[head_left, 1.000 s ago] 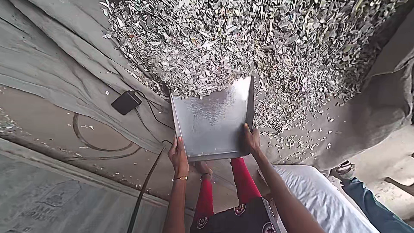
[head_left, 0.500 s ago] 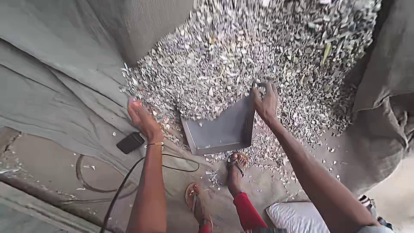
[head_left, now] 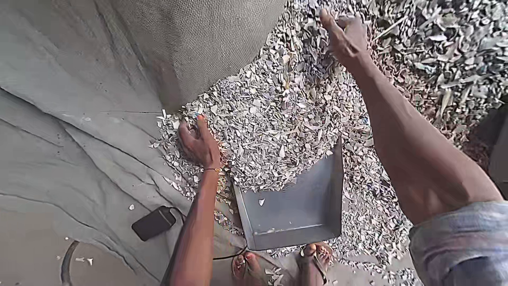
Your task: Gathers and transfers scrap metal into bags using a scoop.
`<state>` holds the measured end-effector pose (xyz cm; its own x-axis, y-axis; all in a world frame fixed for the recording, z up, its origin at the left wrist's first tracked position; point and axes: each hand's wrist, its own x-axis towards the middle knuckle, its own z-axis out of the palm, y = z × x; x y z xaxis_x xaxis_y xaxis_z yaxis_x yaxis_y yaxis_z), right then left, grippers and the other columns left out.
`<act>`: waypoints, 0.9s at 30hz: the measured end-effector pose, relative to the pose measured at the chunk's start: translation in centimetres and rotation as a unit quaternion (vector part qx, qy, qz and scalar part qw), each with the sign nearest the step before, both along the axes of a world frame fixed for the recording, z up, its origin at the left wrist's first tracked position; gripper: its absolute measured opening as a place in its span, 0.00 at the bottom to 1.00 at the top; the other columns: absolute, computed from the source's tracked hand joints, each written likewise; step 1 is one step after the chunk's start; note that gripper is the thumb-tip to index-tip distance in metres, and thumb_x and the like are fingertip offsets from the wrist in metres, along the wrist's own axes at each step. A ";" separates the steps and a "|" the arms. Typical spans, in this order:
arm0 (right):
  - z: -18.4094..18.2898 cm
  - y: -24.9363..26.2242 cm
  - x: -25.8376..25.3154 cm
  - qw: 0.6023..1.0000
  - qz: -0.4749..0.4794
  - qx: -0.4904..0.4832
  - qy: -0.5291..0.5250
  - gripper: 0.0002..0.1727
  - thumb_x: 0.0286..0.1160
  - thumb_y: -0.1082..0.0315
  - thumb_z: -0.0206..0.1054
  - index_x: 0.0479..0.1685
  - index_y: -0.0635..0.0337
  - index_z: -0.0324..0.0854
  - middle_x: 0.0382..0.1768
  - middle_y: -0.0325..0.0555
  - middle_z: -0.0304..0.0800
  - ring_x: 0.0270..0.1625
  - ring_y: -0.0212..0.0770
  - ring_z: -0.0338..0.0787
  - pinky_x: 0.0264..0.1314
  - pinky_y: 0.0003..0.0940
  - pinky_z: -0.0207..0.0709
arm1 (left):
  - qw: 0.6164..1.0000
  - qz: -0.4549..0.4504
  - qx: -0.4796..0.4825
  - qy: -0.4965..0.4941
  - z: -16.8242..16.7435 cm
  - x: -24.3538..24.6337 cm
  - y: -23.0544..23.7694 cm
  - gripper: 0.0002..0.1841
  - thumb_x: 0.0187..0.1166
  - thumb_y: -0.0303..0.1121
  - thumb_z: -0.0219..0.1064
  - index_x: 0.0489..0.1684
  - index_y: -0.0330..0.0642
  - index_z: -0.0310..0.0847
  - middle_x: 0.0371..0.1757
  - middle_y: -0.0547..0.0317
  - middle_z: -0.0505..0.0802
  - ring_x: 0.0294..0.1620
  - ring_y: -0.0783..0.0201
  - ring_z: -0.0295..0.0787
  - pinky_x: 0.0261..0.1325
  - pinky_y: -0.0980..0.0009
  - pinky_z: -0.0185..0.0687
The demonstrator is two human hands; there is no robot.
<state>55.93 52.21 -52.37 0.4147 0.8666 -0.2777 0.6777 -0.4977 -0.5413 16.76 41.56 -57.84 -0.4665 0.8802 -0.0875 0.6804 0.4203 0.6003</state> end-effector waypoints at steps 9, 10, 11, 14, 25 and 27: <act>0.6 -7.5 -8.9 0.982 0.125 -0.105 0.100 0.50 0.76 0.23 0.51 0.58 0.69 0.85 0.53 0.68 0.90 0.60 0.65 0.89 0.65 0.71 0.75 | 0.971 -0.164 -0.169 -0.038 5.9 4.9 1.3 0.40 0.86 0.64 0.50 0.71 0.30 0.79 0.73 0.28 0.82 0.79 0.33 0.74 0.79 0.34 0.62; 0.4 -8.5 -9.4 0.977 0.145 -0.116 0.104 0.51 0.75 0.23 0.50 0.63 0.68 0.84 0.58 0.69 0.89 0.66 0.66 0.87 0.69 0.72 0.72 | 0.966 -0.182 -0.176 -0.052 6.3 5.5 0.5 0.39 0.86 0.63 0.51 0.71 0.31 0.79 0.72 0.29 0.83 0.78 0.33 0.74 0.80 0.34 0.63; 0.5 -9.6 -9.9 0.973 0.165 -0.124 0.101 0.51 0.76 0.23 0.49 0.64 0.68 0.85 0.59 0.70 0.88 0.67 0.67 0.86 0.70 0.72 0.72 | 0.961 -0.202 -0.182 -0.059 6.5 6.1 -0.4 0.36 0.86 0.62 0.52 0.70 0.34 0.81 0.73 0.33 0.84 0.77 0.35 0.76 0.79 0.35 0.65; 0.0 -14.5 -10.9 0.963 0.217 -0.123 0.099 0.44 0.78 0.26 0.50 0.67 0.58 0.85 0.59 0.65 0.90 0.66 0.65 0.86 0.68 0.73 0.73 | 0.941 -0.293 -0.160 -0.057 5.4 6.7 -4.5 0.27 0.88 0.53 0.53 0.70 0.44 0.85 0.72 0.48 0.88 0.74 0.44 0.82 0.76 0.39 0.69; -0.1 -9.1 3.5 0.988 0.077 -0.131 0.007 0.49 0.83 0.29 0.49 0.93 0.57 0.56 0.88 0.64 0.61 0.89 0.59 0.65 0.88 0.64 0.58 | 0.951 -0.297 -0.004 -0.084 3.3 3.5 1.7 0.29 0.91 0.51 0.48 0.85 0.47 0.71 0.83 0.48 0.78 0.85 0.57 0.69 0.88 0.58 0.57; -2.9 -6.8 3.4 0.991 0.034 -0.127 0.032 0.49 0.81 0.28 0.53 0.94 0.53 0.56 0.91 0.66 0.52 0.89 0.64 0.61 0.85 0.66 0.59 | 0.963 -0.260 0.042 -0.051 1.8 5.0 3.0 0.24 0.89 0.49 0.53 0.73 0.49 0.84 0.69 0.44 0.83 0.70 0.55 0.78 0.75 0.62 0.69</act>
